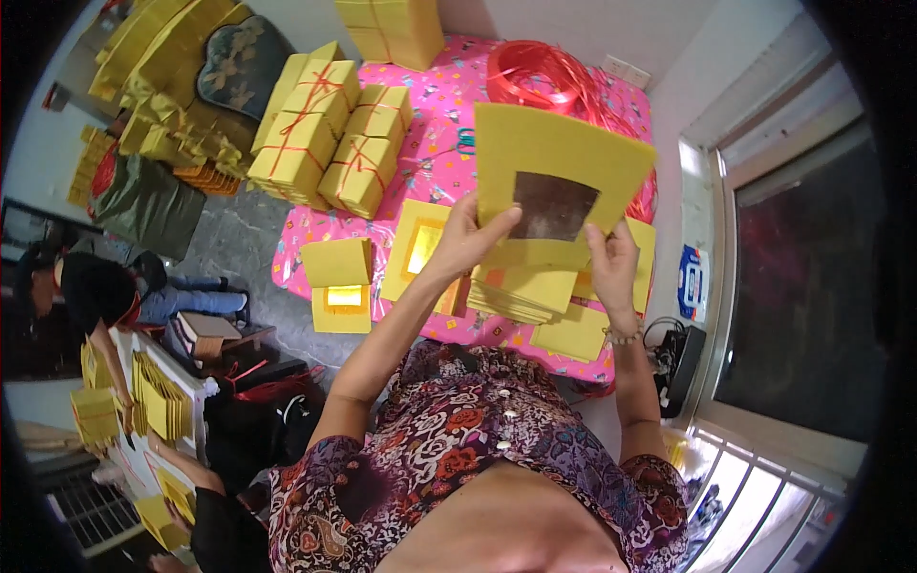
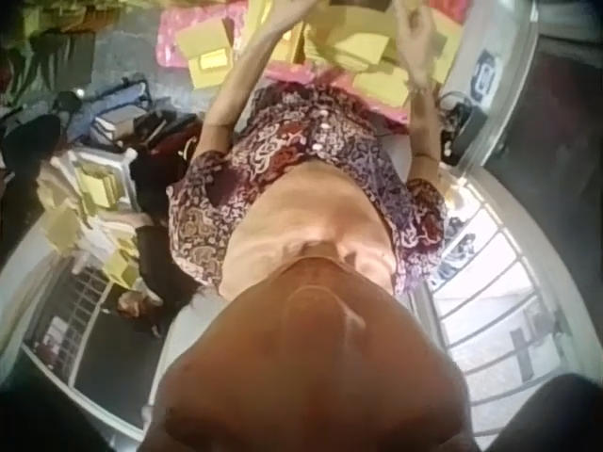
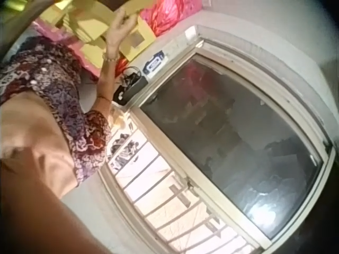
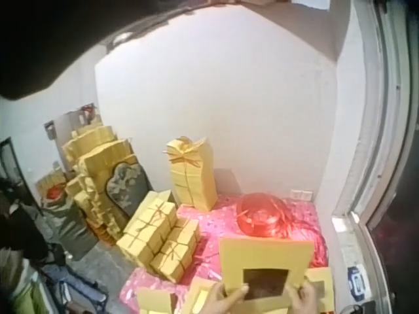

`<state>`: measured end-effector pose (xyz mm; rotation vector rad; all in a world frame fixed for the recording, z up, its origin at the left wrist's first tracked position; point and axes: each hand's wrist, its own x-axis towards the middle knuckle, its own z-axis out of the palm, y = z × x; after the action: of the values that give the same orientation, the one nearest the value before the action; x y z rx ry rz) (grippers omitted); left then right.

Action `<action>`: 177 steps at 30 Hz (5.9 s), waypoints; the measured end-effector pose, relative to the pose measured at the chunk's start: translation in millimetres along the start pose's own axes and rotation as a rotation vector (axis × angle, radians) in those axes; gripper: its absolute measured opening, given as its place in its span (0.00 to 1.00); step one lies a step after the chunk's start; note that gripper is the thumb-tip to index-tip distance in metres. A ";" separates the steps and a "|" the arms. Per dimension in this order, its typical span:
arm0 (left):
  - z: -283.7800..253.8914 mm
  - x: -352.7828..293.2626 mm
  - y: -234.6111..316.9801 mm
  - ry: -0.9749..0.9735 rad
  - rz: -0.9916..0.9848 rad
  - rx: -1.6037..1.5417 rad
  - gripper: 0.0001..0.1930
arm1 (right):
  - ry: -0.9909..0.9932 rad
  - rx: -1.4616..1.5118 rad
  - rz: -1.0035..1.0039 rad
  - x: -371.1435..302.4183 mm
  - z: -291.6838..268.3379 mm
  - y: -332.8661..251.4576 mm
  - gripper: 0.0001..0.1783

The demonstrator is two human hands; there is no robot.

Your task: Organizing and stacking yellow paper sheets with silver foil centers.

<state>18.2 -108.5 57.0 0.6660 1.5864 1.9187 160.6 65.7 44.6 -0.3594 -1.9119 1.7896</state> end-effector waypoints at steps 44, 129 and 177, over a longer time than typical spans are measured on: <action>-1.8 -9.4 -48.2 0.049 -0.257 -0.246 0.14 | -0.131 0.229 0.363 -23.6 -18.6 17.0 0.14; 32.3 -11.9 -62.6 -0.151 0.072 0.039 0.18 | 0.128 -0.064 -0.145 -32.9 18.1 48.3 0.21; 36.3 -1.6 -55.1 -0.156 0.130 0.002 0.19 | 0.183 0.055 -0.178 -16.0 -0.2 1.6 0.09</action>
<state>49.9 -75.9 9.3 0.9174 1.4804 1.9056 174.0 57.9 40.2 -0.3118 -1.7092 1.6305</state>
